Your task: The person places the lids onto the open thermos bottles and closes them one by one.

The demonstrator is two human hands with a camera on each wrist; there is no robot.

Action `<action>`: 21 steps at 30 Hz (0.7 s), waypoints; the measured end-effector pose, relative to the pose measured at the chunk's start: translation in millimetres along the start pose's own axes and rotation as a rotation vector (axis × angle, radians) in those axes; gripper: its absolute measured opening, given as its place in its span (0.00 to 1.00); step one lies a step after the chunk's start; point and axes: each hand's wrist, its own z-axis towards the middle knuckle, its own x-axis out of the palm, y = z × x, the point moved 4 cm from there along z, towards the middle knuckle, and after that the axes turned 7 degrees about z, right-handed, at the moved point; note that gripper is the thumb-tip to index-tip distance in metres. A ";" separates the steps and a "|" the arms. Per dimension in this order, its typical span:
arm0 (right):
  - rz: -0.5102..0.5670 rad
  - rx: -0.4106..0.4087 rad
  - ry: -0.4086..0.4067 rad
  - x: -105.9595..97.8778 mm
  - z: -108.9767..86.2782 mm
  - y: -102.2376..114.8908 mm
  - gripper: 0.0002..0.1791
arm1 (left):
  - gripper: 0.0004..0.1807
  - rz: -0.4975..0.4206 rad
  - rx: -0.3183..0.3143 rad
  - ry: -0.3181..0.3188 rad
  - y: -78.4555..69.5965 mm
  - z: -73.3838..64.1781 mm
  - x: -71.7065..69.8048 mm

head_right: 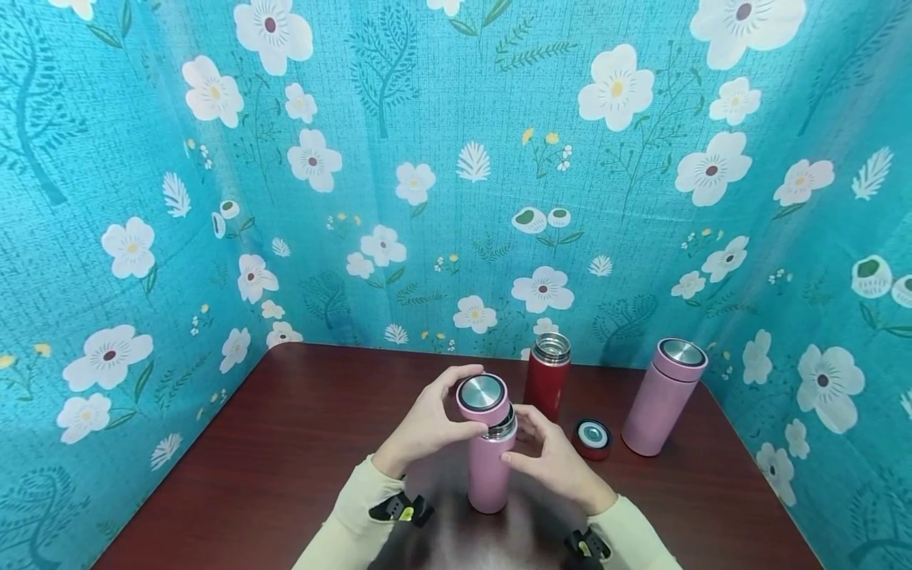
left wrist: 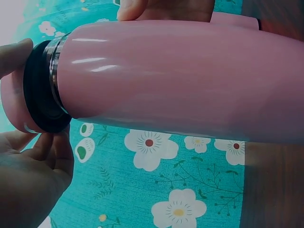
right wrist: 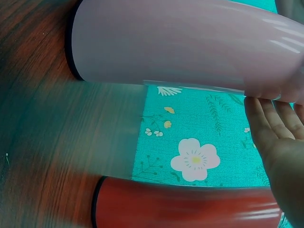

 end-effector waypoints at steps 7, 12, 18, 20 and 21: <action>0.015 -0.008 -0.002 -1.0 -0.6 -2.6 0.31 | 0.37 0.051 0.012 0.045 -3.8 4.8 2.9; 0.017 -0.001 0.000 -0.9 -0.3 -2.8 0.30 | 0.37 0.060 0.024 0.060 -4.7 6.6 4.0; 0.012 -0.005 -0.004 -0.5 -0.5 -1.7 0.30 | 0.38 0.084 0.030 0.062 -6.3 8.6 3.8; 0.015 -0.006 -0.002 -0.2 -0.6 -1.9 0.31 | 0.38 0.089 0.031 0.066 -6.8 9.1 4.1; 0.016 -0.005 -0.001 -0.1 -0.7 -2.1 0.31 | 0.38 0.090 0.030 0.070 -6.7 9.2 4.3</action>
